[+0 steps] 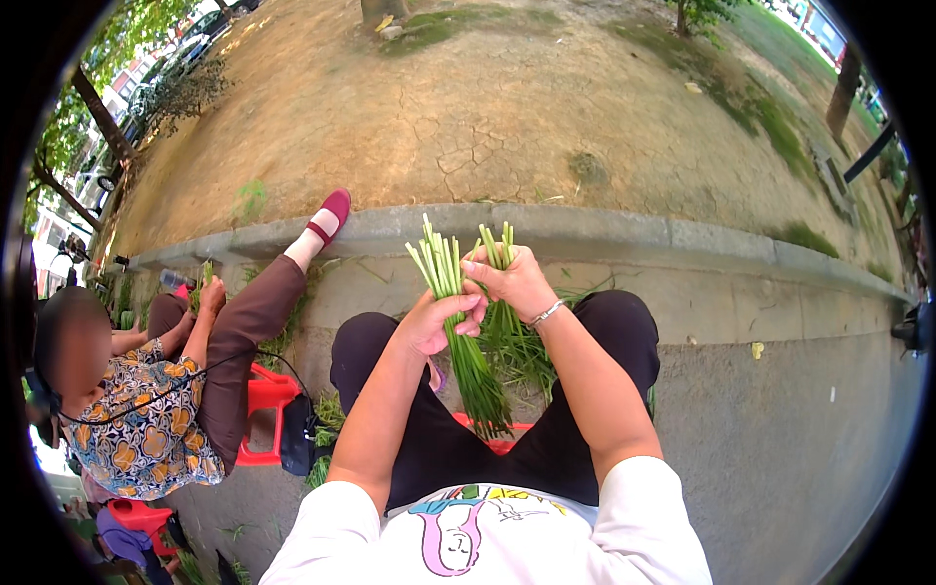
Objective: The person processes a bundle of long green stalks by hand, peeling outer layers and sorting the stalks while seated outdoors.
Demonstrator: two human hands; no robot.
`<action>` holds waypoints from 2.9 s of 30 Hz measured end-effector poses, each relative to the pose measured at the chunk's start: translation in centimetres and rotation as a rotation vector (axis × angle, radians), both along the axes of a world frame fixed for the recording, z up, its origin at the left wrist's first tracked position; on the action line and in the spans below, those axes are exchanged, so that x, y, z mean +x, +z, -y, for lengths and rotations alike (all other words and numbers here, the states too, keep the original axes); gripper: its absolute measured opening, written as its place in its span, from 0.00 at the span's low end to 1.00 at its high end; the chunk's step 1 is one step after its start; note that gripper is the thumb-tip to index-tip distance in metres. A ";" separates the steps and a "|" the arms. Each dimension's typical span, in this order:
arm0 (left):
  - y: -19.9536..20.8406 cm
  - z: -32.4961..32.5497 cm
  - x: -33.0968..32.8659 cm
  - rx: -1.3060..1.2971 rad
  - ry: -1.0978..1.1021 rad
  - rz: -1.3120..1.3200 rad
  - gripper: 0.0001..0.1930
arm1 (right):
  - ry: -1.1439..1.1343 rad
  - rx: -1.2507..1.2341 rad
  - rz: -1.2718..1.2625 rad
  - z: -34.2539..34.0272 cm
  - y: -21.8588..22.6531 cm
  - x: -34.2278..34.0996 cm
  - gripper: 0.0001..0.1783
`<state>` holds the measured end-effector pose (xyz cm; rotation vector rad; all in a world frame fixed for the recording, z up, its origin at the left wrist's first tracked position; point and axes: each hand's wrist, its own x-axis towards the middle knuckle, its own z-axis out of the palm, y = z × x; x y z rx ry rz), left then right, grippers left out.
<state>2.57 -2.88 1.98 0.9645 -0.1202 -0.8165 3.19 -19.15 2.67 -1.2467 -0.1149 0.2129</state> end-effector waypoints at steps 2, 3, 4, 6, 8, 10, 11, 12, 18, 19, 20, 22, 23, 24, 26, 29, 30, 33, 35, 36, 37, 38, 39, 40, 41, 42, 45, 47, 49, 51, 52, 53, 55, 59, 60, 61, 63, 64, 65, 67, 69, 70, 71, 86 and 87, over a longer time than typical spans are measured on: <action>-0.3 0.1 0.1 0.030 0.046 0.021 0.06 | 0.001 0.016 -0.034 0.0 0.4 -0.2 0.07; -0.3 0.3 0.2 0.057 0.088 0.049 0.08 | -0.002 0.028 -0.061 0.1 0.6 -0.3 0.07; -0.7 0.4 0.5 0.073 0.112 0.061 0.14 | -0.040 0.021 -0.030 0.1 0.1 0.0 0.08; -0.8 0.8 0.3 0.085 0.174 0.077 0.15 | -0.056 -0.040 -0.001 0.3 -0.2 0.2 0.08; -0.4 1.2 0.3 0.078 0.251 0.136 0.17 | -0.074 -0.102 0.027 0.5 -0.3 0.1 0.08; -0.9 0.9 0.4 0.094 0.301 0.198 0.17 | -0.086 -0.132 0.056 0.3 0.1 0.0 0.08; -1.3 0.7 0.5 0.108 0.347 0.261 0.17 | -0.083 -0.130 0.056 0.2 0.2 0.0 0.08; -1.2 0.5 0.6 0.146 0.325 0.274 0.16 | -0.101 -0.143 0.081 0.2 0.2 -0.1 0.08; -1.1 0.9 0.3 0.338 0.493 0.483 0.13 | -0.230 -0.165 0.109 0.7 -0.2 0.1 0.07; -0.5 0.9 0.3 0.327 0.567 0.580 0.11 | -0.288 -0.174 0.053 1.0 -0.2 0.2 0.07; 0.1 0.8 0.3 0.351 0.583 0.644 0.09 | -0.359 -0.200 0.019 1.2 -0.1 0.3 0.07; -0.3 0.0 0.4 0.287 0.548 0.602 0.09 | -0.368 -0.197 0.001 1.4 0.3 0.4 0.07; -0.6 -0.3 0.5 0.220 0.511 0.558 0.09 | -0.378 -0.195 -0.017 1.4 0.4 0.4 0.07; -0.7 -0.1 0.3 0.206 0.522 0.526 0.09 | -0.376 -0.189 -0.015 1.4 0.2 0.4 0.07; -1.2 0.0 0.6 0.234 0.558 0.496 0.09 | -0.359 -0.179 -0.016 1.4 0.1 0.3 0.07; -1.0 0.2 0.7 0.245 0.599 0.451 0.09 | -0.361 -0.171 -0.024 1.3 -0.3 0.2 0.07; -0.8 0.2 0.8 0.238 0.615 0.457 0.09 | -0.380 -0.174 -0.021 1.3 -0.4 0.3 0.08; -0.5 -0.1 0.8 0.212 0.625 0.426 0.09 | -0.409 -0.181 -0.048 1.5 -0.8 0.5 0.08; -0.4 -0.7 0.9 0.146 0.605 0.415 0.08 | -0.425 -0.176 -0.065 1.5 -0.7 0.6 0.08; -0.3 -0.9 1.0 0.118 0.572 0.424 0.08 | -0.442 -0.171 -0.081 1.5 -0.6 0.6 0.08; -0.3 -1.2 0.9 0.119 0.572 0.423 0.08 | -0.442 -0.171 -0.083 1.5 -0.6 0.7 0.08; -0.2 -1.5 0.9 0.097 0.524 0.466 0.08 | -0.467 -0.167 -0.094 1.6 -0.6 0.8 0.08; -0.1 -1.8 0.9 0.074 0.474 0.510 0.08 | -0.494 -0.163 -0.105 1.7 -0.6 0.9 0.08; -0.1 -2.0 0.9 0.079 0.426 0.549 0.07 | -0.495 -0.162 -0.105 1.9 -0.7 0.9 0.08; 0.0 -2.3 0.9 0.079 0.425 0.549 0.07 | -0.506 -0.128 -0.106 2.2 -0.9 1.0 0.08; 0.3 -2.3 0.9 0.096 0.355 0.614 0.07 | -0.519 -0.095 -0.108 2.5 -1.0 1.1 0.08; 1.4 -2.7 0.6 0.127 0.235 0.731 0.08 | -0.513 0.005 -0.165 3.2 -1.0 1.1 0.07; 1.9 -3.6 0.5 0.068 0.081 0.756 0.07 | -0.523 0.054 -0.184 3.6 -0.8 1.3 0.07; 2.4 -3.9 0.3 0.023 0.106 0.708 0.07 | -0.538 0.101 -0.203 4.2 -0.6 1.3 0.06; 2.4 -4.4 0.2 -0.150 0.225 0.609 0.06 | -0.597 0.127 -0.190 4.8 -0.5 1.3 0.07; 2.3 -4.7 0.2 -0.197 0.276 0.574 0.05 | -0.627 0.150 -0.195 5.2 -0.6 1.4 0.08; 2.3 -5.1 0.2 -0.195 0.276 0.575 0.05 | -0.625 0.152 -0.194 5.5 -0.6 1.5 0.08; 2.3 -6.1 0.4 -0.239 0.336 0.500 0.06 | -0.737 0.173 -0.166 6.1 -0.4 1.7 0.08; 2.8 -7.7 0.9 -0.228 0.437 0.499 0.06 | -0.878 0.184 -0.099 8.4 -0.2 1.9 0.09; 3.1 -7.8 0.9 -0.170 0.509 0.480 0.05 | -0.912 0.169 -0.090 8.5 0.1 1.9 0.09; 3.3 -8.2 1.1 -0.135 0.541 0.462 0.06 | -0.920 0.168 -0.083 8.7 0.2 1.9 0.09; 3.6 -8.4 1.4 -0.076 0.641 0.446 0.07 | -1.044 0.124 -0.030 9.3 0.1 2.1 0.09; 3.7 -8.9 1.5 -0.088 0.695 0.418 0.07 | -1.053 0.127 -0.021 9.7 0.2 2.2 0.09; 3.5 -9.5 1.8 -0.097 0.755 0.390 0.07 | -1.086 0.167 -0.018 10.1 0.3 2.2 0.09; 3.3 -10.5 1.9 -0.144 0.825 0.364 0.06 | -1.133 0.207 0.000 10.8 0.7 2.2 0.08; 3.5 -10.2 1.8 -0.114 0.816 0.372 0.06 | -1.128 0.140 -0.002 10.7 0.9 2.2 0.10; 3.7 -9.7 1.7 -0.006 0.753 0.388 0.06 | -1.103 0.126 0.004 10.5 1.0 2.0 0.10; 3.9 -9.2 1.6 0.101 0.690 0.403 0.06 | -1.105 0.127 0.008 10.5 1.2 2.0 0.10; 0.5 1.9 1.9 0.429 0.213 0.444 0.11 | -0.418 -0.079 -0.108 3.1 0.5 0.7 0.11; 0.4 2.0 2.0 0.441 0.183 0.434 0.10 | -0.407 -0.047 -0.119 2.9 0.5 0.7 0.11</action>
